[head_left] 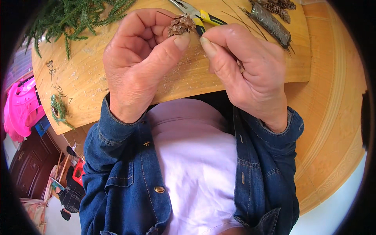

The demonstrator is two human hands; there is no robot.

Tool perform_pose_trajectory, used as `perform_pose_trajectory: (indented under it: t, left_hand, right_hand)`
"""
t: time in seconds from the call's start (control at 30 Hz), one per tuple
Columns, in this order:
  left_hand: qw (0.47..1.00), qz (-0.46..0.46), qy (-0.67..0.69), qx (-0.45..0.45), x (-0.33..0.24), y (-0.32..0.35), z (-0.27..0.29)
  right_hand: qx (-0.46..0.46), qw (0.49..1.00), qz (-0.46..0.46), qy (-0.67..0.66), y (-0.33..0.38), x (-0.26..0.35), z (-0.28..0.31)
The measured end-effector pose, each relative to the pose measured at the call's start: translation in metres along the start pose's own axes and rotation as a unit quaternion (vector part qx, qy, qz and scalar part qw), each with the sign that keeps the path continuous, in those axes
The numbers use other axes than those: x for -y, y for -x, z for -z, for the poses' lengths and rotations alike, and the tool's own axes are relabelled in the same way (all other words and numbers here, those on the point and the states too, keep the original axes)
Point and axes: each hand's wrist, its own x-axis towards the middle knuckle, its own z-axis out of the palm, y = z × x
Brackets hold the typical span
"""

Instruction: Wiring pine cones onto evergreen branches for a decorative arrangement.

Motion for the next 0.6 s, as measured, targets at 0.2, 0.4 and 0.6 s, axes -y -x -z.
perform_pose_trajectory:
  t: [0.2, 0.4, 0.6]
  left_hand:
    - [1.000, 0.011, 0.019, 0.011, 0.0021, 0.0008, 0.0002]
    - [0.998, 0.056, 0.020, 0.028, 0.0010, 0.0033, -0.0006]
    - [0.993, 0.085, 0.075, 0.038, 0.0018, 0.0065, 0.0001]
  right_hand:
    - [-0.008, 1.000, -0.003, 0.005, 0.0028, -0.0002, 0.0003]
    - [-0.024, 0.998, 0.035, 0.046, 0.0045, -0.0015, -0.0001]
    - [-0.020, 0.996, 0.048, 0.069, 0.0069, -0.0012, 0.0004]
